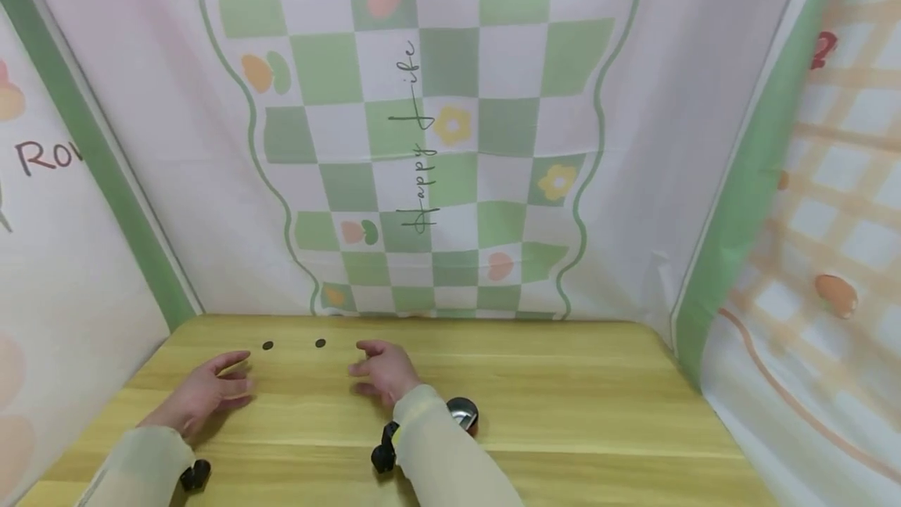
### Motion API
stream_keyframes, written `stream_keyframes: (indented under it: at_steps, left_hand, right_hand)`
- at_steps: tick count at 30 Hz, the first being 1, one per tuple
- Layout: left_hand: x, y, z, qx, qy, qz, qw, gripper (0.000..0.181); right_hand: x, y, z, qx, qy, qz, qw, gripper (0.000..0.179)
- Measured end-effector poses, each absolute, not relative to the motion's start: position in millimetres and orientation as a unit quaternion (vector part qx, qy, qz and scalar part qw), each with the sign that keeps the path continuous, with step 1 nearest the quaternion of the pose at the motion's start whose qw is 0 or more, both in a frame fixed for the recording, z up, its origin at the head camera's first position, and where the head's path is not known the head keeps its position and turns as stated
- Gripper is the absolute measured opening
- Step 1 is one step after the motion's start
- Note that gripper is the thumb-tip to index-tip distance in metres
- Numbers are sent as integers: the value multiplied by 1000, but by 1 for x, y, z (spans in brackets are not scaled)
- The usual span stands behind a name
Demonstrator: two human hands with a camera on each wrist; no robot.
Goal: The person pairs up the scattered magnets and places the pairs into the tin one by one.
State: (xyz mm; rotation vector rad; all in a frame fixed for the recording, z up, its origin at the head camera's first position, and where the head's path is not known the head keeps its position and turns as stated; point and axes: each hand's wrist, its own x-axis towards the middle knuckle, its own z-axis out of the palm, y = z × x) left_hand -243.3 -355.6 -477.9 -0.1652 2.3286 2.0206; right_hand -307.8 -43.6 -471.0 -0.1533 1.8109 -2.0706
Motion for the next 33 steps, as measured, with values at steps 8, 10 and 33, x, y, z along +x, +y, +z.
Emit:
stream_keyframes:
  at_steps: [8, 10, 33]
  left_hand:
    - [-269, -369, -480, -63, 779, 622, 37, 74]
    - [-275, -371, -482, -62, 782, 619, 38, 75]
    - [-318, -365, -489, -103, 800, 591, 2, 58]
  right_hand:
    - [-325, -65, -466, -74, 671, -714, 188, 60]
    - [-328, -70, -466, -74, 672, -712, 187, 59]
    - [-363, -120, -479, -132, 708, -671, 176, 52]
